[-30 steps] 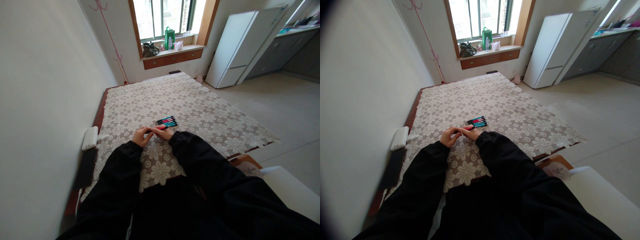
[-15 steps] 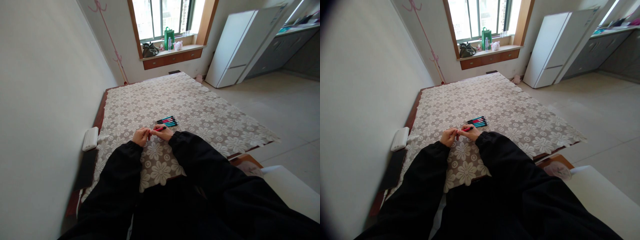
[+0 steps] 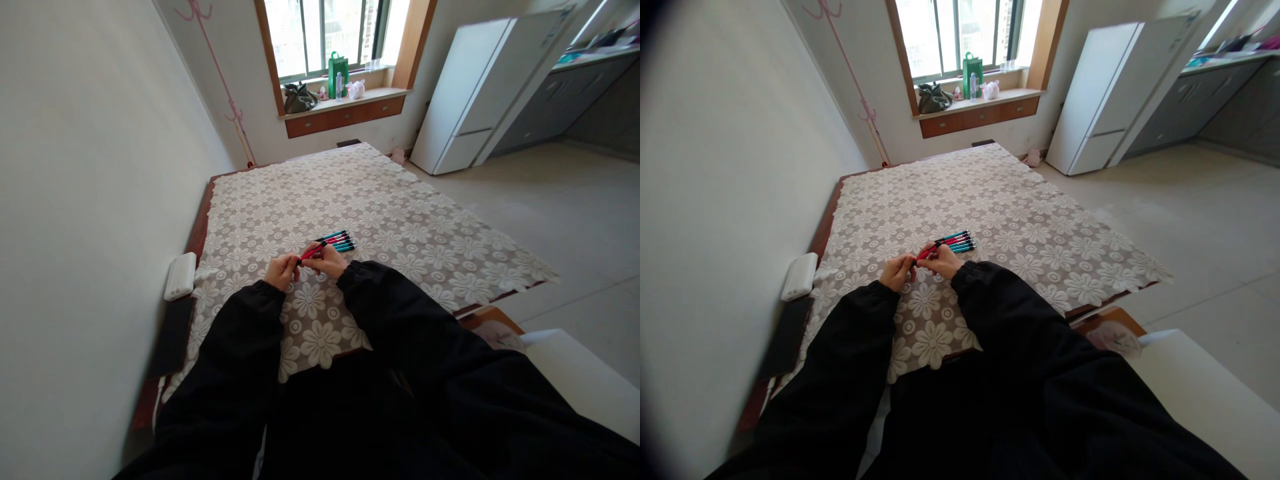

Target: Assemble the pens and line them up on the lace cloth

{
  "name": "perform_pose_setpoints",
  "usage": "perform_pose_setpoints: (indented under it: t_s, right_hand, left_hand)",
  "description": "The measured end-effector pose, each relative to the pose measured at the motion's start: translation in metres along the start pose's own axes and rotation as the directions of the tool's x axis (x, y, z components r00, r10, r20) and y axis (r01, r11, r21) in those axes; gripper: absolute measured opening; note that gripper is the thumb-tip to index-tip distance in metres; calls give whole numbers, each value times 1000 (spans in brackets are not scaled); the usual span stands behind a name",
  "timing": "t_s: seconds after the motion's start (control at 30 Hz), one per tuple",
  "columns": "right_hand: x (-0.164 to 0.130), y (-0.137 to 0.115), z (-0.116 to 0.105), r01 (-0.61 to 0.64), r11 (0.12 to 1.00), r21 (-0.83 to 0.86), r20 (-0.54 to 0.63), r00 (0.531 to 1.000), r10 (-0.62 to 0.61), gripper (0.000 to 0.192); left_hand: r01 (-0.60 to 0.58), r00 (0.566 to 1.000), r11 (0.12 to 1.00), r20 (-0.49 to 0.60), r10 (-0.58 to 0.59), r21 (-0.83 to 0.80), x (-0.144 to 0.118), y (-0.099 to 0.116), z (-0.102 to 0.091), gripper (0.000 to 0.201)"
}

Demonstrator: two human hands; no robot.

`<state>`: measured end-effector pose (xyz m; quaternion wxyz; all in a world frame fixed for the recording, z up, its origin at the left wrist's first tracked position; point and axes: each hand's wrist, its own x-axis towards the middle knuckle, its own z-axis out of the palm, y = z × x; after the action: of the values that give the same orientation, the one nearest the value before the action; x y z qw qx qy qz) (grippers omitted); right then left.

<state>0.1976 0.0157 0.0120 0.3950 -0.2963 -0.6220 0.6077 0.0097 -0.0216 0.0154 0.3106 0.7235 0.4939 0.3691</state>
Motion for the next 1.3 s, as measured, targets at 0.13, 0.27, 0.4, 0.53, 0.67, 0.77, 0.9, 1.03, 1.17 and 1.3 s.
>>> perform_pose_setpoints:
  t_s: [0.13,0.27,0.4,0.53,0.67,0.77,0.9,1.03,1.17,1.3]
  right_hand:
    - [2,3,-3,40,997,70,-7,999,-39,34]
    - [4,4,-3,38,988,148,-46,998,-31,39]
    - [4,1,-2,36,985,171,-47,998,-29,39]
    - [5,-1,-3,62,983,174,-105,994,-44,36]
    - [5,-3,-4,73,978,196,-168,985,-40,34]
    - [4,-6,-4,86,976,202,-208,977,-43,31]
    - [4,-6,-5,110,972,209,-250,967,-56,29]
    - [4,-5,-6,116,971,208,-264,963,-59,29]
    - [6,-2,-9,121,976,179,-316,947,-59,26]
    - [6,2,-10,47,998,42,-210,977,-37,18]
  left_hand:
    - [35,999,998,-40,-37,-57,1,-6,3,41]
    - [32,999,999,-43,-34,-39,3,-9,3,39]
    - [-4,997,1000,-79,3,-4,4,-8,2,36]
    - [-33,995,999,-98,34,18,5,-8,1,30]
    - [-17,989,999,-146,21,28,7,-11,2,21]
    - [-35,986,998,-163,43,49,7,-12,1,21]
    - [-105,976,984,-173,129,145,7,-9,-1,23]
    - [-98,970,977,-200,136,188,8,-11,-4,22]
    - [-53,962,966,-245,117,252,11,-22,-9,22]
    - [90,944,926,-328,38,366,13,-36,-18,22]
